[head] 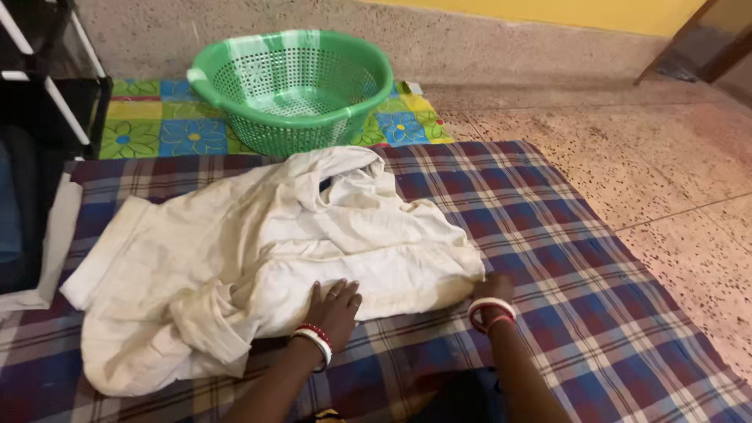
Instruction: The person folds a white long-sleeved shirt on a plaid mat. They button the shirt, smooth the fabric, fold the sleeves inward, and then fold the body into a compact rectangle.
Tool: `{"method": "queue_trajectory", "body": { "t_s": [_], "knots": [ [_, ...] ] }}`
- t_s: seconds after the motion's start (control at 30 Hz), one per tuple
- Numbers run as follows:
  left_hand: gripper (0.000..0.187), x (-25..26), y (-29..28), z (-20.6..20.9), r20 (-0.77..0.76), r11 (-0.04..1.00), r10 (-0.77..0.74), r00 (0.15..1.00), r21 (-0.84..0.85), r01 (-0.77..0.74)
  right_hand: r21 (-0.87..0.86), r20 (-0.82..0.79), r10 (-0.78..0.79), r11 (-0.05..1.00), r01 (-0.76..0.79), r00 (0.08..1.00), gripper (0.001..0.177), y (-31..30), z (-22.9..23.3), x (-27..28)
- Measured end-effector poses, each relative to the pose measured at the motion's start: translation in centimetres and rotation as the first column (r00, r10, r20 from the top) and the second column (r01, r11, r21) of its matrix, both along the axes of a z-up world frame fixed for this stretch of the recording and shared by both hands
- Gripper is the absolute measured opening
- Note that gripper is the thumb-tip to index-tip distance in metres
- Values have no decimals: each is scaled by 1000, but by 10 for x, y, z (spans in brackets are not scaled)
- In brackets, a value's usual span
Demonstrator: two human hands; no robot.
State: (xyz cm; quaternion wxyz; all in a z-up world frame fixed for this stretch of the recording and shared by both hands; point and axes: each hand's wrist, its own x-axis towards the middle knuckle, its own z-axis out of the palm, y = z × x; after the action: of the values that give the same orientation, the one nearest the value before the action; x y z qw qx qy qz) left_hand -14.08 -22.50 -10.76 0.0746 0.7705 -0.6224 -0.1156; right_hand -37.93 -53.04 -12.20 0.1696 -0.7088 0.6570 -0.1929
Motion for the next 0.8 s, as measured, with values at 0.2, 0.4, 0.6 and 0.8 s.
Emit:
{"method": "queue_trajectory", "body": {
  "t_s": [0.2,0.4,0.6,0.8],
  "knots": [
    [52,14,28,10,79,999,-2,997,49,-2,-267,-212,156,940,-211,965,47,83,5,43],
    [56,32,65,20,143,993,0,990,119,-17,-149,-160,519,828,-540,840,55,146,-3,90],
    [42,68,95,-14,227,992,32,973,-123,-4,-56,-170,820,546,-836,547,60,226,19,123],
    [35,85,115,-23,131,991,93,987,-110,-78,-48,-339,791,527,-849,510,41,244,21,138]
  ]
}}
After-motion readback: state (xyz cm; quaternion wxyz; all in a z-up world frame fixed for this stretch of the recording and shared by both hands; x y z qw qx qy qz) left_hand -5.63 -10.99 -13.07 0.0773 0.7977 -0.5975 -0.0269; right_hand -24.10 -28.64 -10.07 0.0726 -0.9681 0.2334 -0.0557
